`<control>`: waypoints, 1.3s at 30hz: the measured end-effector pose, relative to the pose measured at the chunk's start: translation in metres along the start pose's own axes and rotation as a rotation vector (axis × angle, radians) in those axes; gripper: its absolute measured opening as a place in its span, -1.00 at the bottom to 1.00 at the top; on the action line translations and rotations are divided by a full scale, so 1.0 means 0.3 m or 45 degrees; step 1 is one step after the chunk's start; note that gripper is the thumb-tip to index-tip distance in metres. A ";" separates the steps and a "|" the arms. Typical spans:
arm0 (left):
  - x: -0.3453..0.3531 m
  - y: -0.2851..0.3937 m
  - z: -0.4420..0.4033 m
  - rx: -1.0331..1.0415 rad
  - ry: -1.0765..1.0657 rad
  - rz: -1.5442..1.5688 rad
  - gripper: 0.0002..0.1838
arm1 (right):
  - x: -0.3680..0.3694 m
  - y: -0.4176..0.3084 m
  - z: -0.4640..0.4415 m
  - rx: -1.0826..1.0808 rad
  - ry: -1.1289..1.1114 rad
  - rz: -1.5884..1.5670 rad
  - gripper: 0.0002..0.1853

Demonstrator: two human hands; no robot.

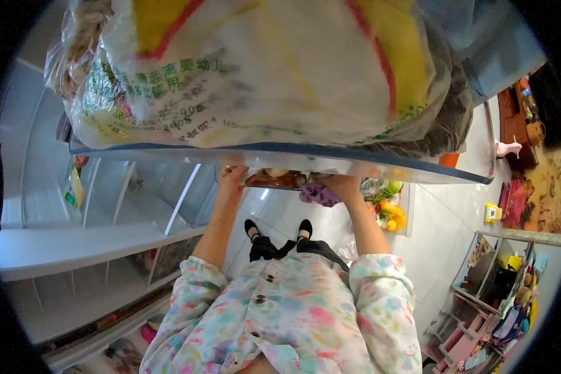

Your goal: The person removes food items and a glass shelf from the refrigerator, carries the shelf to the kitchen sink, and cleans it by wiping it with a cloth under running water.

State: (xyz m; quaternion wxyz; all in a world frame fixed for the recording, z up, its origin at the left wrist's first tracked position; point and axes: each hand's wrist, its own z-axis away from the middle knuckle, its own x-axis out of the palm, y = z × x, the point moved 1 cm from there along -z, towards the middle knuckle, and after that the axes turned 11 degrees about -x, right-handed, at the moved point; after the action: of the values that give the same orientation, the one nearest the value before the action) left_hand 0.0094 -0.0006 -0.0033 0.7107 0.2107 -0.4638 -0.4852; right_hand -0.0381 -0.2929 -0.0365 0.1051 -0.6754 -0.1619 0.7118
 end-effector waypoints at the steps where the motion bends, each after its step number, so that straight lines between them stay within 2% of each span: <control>1: 0.003 -0.002 0.000 0.028 0.006 0.009 -0.70 | 0.006 -0.008 0.000 0.007 -0.019 0.075 -0.28; 5: -0.004 0.060 0.004 0.051 0.045 0.015 -0.73 | 0.055 -0.051 -0.047 0.055 0.024 -0.117 -0.37; 8: 0.043 0.030 0.012 0.046 -0.003 0.071 -0.71 | 0.061 -0.035 -0.036 0.046 0.052 0.037 -0.38; 11: 0.110 0.009 -0.019 0.043 0.125 0.013 -0.73 | 0.078 -0.003 -0.026 0.062 0.172 -0.128 -0.37; 14: 0.177 -0.016 -0.064 0.012 0.184 -0.066 -0.74 | 0.121 0.024 -0.016 -0.043 0.280 0.025 -0.42; 17: 0.223 -0.040 -0.097 -0.044 0.169 -0.153 -0.74 | 0.068 -0.018 -0.026 -0.369 0.412 0.052 -0.43; 18: 0.233 -0.045 -0.109 -0.064 0.163 -0.186 -0.74 | 0.000 -0.081 -0.046 -0.116 0.342 -0.243 -0.45; 20: 0.239 -0.047 -0.116 -0.099 0.152 -0.226 -0.75 | 0.000 -0.093 -0.089 0.001 0.253 -0.351 -0.46; 25: 0.218 -0.010 -0.035 -0.161 0.069 -0.181 -0.75 | 0.079 0.010 -0.127 0.091 0.250 -0.210 -0.48; 29: 0.155 0.058 0.103 -0.106 0.025 0.072 -0.74 | 0.038 0.072 -0.088 0.104 0.400 -0.231 -0.49; 30: 0.121 0.078 0.133 -0.067 0.017 0.160 -0.73 | 0.029 0.091 -0.065 -0.122 0.444 -0.266 -0.52; 31: 0.088 0.098 0.163 -0.028 0.007 0.247 -0.72 | -0.034 0.023 -0.047 -0.185 0.530 -0.247 -0.57; 32: 0.052 0.121 0.191 0.009 -0.013 0.331 -0.70 | -0.046 0.008 -0.038 -0.103 0.430 -0.065 -0.60; 35: -0.098 0.220 0.297 0.092 0.163 0.335 -0.67 | -0.119 -0.148 0.008 -0.184 0.471 -0.371 -0.64; 39: -0.252 0.434 0.424 0.384 0.462 0.436 -0.68 | -0.153 -0.435 0.002 -0.403 0.353 -0.783 -0.64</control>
State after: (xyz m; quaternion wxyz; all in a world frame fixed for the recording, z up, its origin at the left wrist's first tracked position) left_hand -0.0435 0.1428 0.1211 0.8143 0.3160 -0.4248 -0.2380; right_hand -0.0447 -0.1890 0.0546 0.2293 -0.6930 -0.4495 0.5150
